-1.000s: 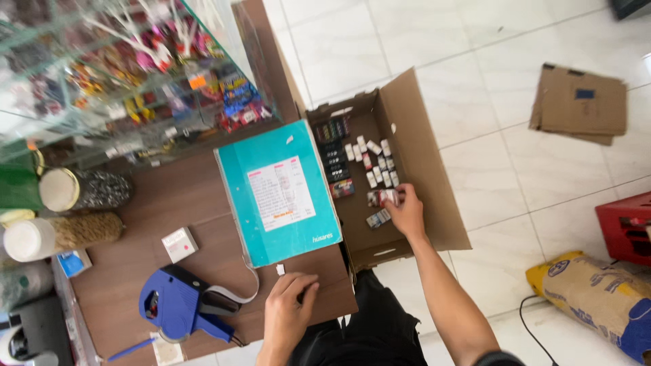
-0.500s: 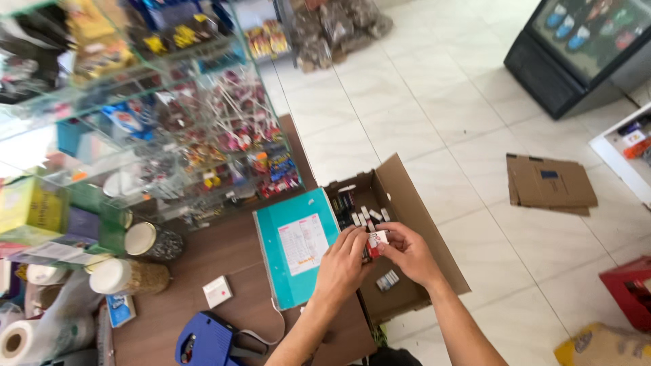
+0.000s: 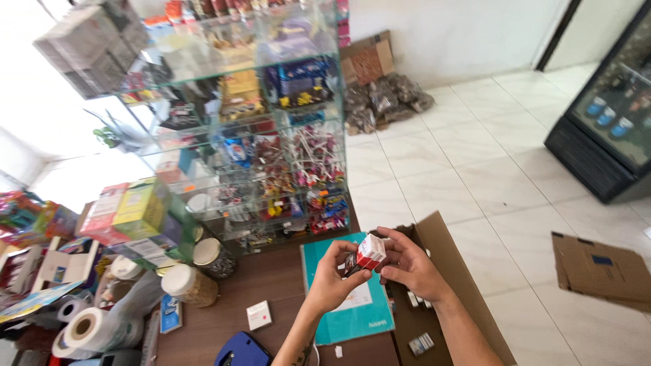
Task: The person takes several packs of cigarettes from a cardboard box and places them onto a glass display shelf in a grocery store.
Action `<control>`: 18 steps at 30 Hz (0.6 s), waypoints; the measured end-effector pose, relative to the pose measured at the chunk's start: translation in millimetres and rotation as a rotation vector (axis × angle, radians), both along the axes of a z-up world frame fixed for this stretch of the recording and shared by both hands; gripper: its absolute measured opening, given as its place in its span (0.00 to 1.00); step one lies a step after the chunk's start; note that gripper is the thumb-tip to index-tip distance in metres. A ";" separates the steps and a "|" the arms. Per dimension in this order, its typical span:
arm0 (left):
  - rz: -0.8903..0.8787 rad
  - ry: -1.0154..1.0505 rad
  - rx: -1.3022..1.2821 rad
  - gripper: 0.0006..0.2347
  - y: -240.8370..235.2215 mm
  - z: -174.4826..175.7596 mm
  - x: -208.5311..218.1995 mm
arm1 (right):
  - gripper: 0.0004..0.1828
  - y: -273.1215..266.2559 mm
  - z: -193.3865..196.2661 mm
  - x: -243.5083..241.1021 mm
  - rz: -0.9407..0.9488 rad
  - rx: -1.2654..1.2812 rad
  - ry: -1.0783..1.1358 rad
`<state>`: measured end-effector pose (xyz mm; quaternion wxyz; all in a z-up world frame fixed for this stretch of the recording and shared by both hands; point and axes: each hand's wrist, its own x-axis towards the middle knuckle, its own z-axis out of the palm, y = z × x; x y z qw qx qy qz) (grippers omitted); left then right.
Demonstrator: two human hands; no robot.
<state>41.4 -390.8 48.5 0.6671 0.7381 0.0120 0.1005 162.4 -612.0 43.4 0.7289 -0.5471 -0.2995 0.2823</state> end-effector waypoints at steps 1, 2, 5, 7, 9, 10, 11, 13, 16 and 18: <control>-0.024 -0.036 -0.182 0.20 9.0 -3.2 -1.0 | 0.44 9.5 8.0 -1.3 0.021 0.009 0.003; -0.013 -0.049 -0.175 0.20 16.5 -6.7 -2.6 | 0.44 21.6 4.7 1.7 0.033 0.016 -0.010; -0.100 -0.152 -0.441 0.23 38.3 -14.3 -0.6 | 0.35 54.9 18.3 7.1 0.060 0.008 -0.082; -0.079 -0.221 -0.569 0.21 51.0 -16.5 1.0 | 0.23 73.0 56.7 -1.2 0.067 -0.134 -0.137; -0.076 -0.270 -0.635 0.20 67.4 -26.7 4.3 | 0.22 93.5 58.7 5.2 0.117 -0.018 -0.233; -0.081 -0.304 -0.709 0.20 76.8 -30.3 6.6 | 0.21 104.7 61.1 8.8 0.158 0.092 -0.313; -0.077 -0.326 -0.691 0.20 84.2 -26.7 6.8 | 0.21 115.2 77.5 4.5 0.170 0.108 -0.333; 0.007 -0.398 -0.769 0.22 101.6 -15.5 11.4 | 0.31 136.2 113.5 -2.6 0.043 -0.105 -0.362; 0.260 -0.329 -0.727 0.25 106.5 69.6 -17.7 | 0.30 171.2 171.7 -6.6 -0.024 -0.124 -0.524; 0.381 -0.283 -0.698 0.23 126.8 91.4 -29.7 | 0.30 200.7 214.5 6.9 -0.117 -0.082 -0.663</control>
